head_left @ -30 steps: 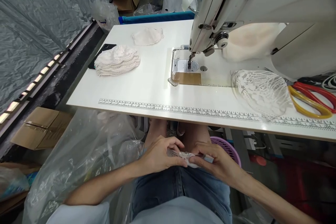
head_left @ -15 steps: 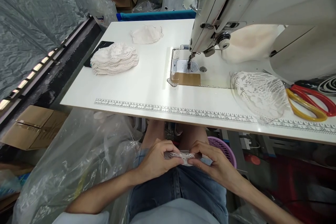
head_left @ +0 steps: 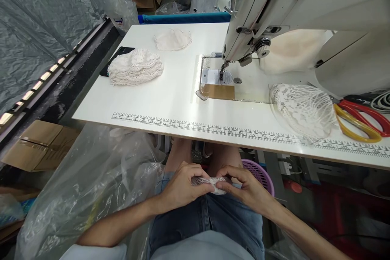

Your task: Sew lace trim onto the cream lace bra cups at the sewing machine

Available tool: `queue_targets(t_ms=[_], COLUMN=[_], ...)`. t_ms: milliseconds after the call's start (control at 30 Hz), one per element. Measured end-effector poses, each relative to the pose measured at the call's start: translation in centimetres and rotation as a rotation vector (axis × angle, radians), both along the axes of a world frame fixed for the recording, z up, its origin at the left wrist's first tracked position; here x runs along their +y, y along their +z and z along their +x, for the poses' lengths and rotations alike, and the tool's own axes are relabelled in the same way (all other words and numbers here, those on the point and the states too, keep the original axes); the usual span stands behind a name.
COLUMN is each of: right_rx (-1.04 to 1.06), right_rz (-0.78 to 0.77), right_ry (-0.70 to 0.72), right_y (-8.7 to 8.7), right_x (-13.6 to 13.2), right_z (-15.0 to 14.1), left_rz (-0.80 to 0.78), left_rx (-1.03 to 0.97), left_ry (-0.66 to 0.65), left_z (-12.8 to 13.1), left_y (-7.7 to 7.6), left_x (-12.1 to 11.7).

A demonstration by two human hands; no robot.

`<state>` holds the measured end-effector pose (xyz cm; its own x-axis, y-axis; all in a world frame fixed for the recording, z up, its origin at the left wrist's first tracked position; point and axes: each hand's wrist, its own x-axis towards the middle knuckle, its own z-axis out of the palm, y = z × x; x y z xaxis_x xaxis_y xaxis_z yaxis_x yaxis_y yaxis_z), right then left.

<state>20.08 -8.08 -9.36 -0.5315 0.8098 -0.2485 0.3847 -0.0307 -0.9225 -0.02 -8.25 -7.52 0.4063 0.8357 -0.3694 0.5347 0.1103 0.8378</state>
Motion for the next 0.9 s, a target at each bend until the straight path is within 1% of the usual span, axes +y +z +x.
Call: queue_targets(t_ms=[133,233,333,467,633,900], right_rx=[0.011,0.056,0.048,0.065,0.116,0.147], right_rz=[0.085,0.133,0.149,0.171,0.172,0.122], right_ry=[-0.004,0.036,0.062,0.040,0.038,0.043], right_y=[0.0,-0.1,-0.3,-0.7,-1.1,-0.8], right_x=[-0.3,-0.4,-0.5,-0.5,-0.5,-0.4], right_z=[0.1,0.0,-0.1,0.0,0.2,0.1], left_rz=[-0.012,-0.017,-0.022,-0.052,-0.120,-0.136], left_rx=[-0.023,-0.041,-0.031,-0.040,-0.093,-0.087], left_ry=[0.015,0.015,0.011,0.025,0.051,0.064], left_z=[0.0,-0.1,-0.1,-0.1,-0.2,-0.3], left_y=[0.1,0.1,0.0,-0.3,-0.2,-0.3], left_x=[0.0,0.0,-0.1,-0.1,-0.1,-0.1])
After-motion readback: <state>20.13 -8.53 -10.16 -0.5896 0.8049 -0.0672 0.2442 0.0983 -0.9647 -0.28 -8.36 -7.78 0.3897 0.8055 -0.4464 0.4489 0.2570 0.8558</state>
